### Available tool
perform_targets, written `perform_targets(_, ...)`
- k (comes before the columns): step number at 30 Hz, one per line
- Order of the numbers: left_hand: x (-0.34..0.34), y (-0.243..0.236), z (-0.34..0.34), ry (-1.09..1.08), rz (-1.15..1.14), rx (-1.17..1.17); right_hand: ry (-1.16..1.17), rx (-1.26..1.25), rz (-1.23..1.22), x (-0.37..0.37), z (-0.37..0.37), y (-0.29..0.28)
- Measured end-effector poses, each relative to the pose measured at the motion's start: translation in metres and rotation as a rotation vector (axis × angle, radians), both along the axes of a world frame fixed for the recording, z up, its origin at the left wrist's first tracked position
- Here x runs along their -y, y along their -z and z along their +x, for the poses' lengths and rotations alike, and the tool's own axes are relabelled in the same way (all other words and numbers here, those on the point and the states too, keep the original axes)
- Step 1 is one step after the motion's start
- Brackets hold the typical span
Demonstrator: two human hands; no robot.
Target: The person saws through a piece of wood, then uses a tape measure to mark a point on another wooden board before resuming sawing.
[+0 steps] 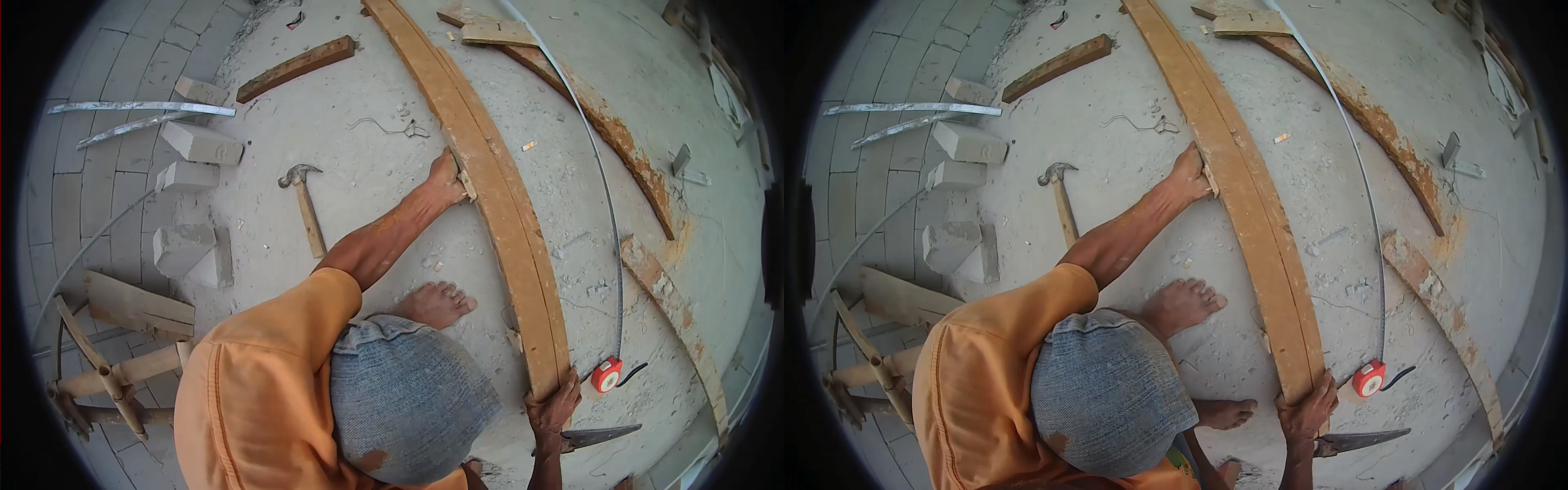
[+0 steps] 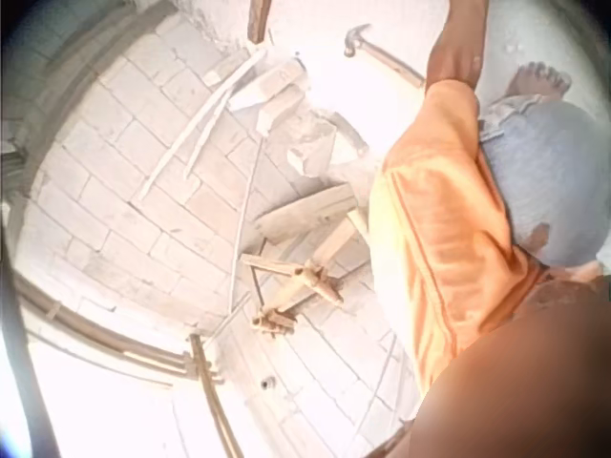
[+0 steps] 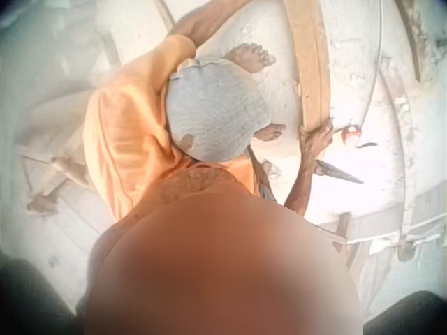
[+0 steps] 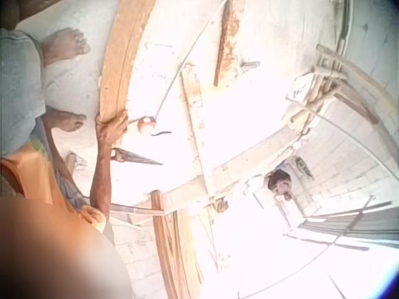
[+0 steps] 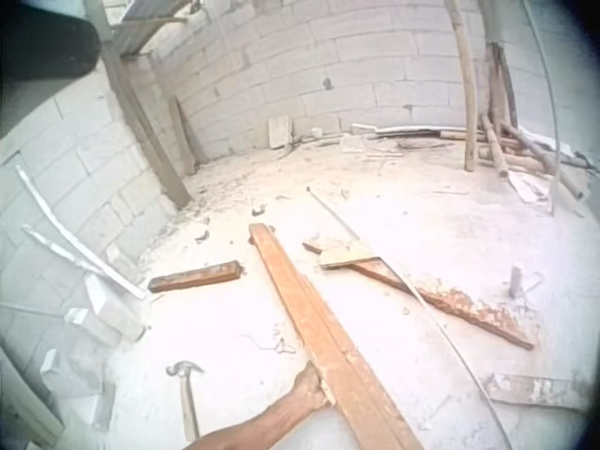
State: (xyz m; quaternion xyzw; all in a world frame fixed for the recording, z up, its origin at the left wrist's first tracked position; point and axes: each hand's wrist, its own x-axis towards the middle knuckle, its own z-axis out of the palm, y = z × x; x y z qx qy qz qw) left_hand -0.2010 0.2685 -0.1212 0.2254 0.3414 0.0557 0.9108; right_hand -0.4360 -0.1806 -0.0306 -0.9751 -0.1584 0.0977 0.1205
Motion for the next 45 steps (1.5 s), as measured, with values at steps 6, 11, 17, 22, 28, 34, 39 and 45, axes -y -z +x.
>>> perform_targets(6, -0.007, -0.038, -0.031, 0.036, 0.142, -0.227, 0.084, -0.169, 0.008, -0.006, 0.003, 0.010)
perform_targets(11, -0.037, -0.054, -0.071, 0.306, 0.555, -0.192, 0.081, -0.159, -0.039, -0.011, 0.008, 0.019)
perform_targets(17, -0.030, -0.057, -0.064, 0.458, 0.622, -0.235, 0.004, -0.156, -0.145, -0.023, -0.014, 0.016)
perform_targets(22, -0.034, -0.056, -0.057, 0.487, 0.741, -0.304, -0.025, -0.229, -0.099, -0.026, -0.018, 0.024)
perform_targets(28, -0.035, -0.071, -0.049, 0.717, 0.909, -0.426, -0.073, -0.413, -0.100, -0.017, -0.012, 0.018)
perform_targets(34, -0.025, -0.129, -0.057, 0.995, 1.078, -0.702, -0.035, -0.443, 0.100, -0.001, 0.014, -0.044)
perform_targets(39, -0.001, -0.259, -0.129, 1.180, 0.780, -0.465, 0.710, -0.447, 0.509, 0.039, -0.046, -0.098)
perform_targets(45, 0.011, -0.425, -0.188, 1.435, 0.631, -0.571, 1.285, -0.372, 0.595, 0.021, -0.192, -0.209)
